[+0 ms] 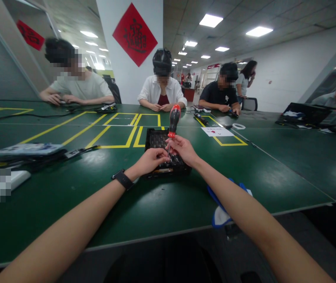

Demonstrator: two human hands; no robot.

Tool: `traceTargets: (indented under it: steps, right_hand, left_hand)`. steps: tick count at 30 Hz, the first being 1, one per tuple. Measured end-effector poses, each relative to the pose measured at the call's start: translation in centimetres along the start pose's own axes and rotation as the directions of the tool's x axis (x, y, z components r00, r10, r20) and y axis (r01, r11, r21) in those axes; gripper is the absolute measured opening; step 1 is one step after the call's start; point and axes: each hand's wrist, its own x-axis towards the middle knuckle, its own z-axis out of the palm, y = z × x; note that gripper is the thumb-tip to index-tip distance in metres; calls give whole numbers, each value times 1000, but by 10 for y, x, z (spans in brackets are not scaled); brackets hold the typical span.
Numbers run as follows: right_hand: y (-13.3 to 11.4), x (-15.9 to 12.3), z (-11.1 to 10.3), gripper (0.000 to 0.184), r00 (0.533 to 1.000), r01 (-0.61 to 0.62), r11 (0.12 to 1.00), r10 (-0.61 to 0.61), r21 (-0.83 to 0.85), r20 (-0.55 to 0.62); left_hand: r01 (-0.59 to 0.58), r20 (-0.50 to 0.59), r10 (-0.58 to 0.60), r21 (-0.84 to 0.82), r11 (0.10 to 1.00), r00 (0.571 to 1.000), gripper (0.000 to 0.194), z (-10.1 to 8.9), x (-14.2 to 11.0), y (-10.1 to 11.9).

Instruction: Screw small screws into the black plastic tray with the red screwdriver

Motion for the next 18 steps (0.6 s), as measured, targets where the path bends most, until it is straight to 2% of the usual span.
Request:
traceTargets:
  steps: [3,5,8,12,18]
  right_hand:
    - [-2,-1,-1,34,996,-72,996,69,54,53]
    - [-3,-2,-1,34,994,-81,994,75,74,83]
    - [-1,-2,-1,34,996,-40,998,36,49,81]
    - [1,-2,-1,31,999,16,1000,-17,7,39]
    - [0,-2,0,33,999,22,1000,-22,-5,35]
  left_hand:
    - [-18,32,19,-28,999,999,26,-1,0,-1]
    - [-32,44,32,-20,999,999,25,-2,0,-2]
    - [-28,59,31,-46,999,998,24,-2,0,-1]
    - [26,-9,-26,-23,999,1000,29,0,0,-1]
    - [36,0,-36,1,999,999,31,-1,0,0]
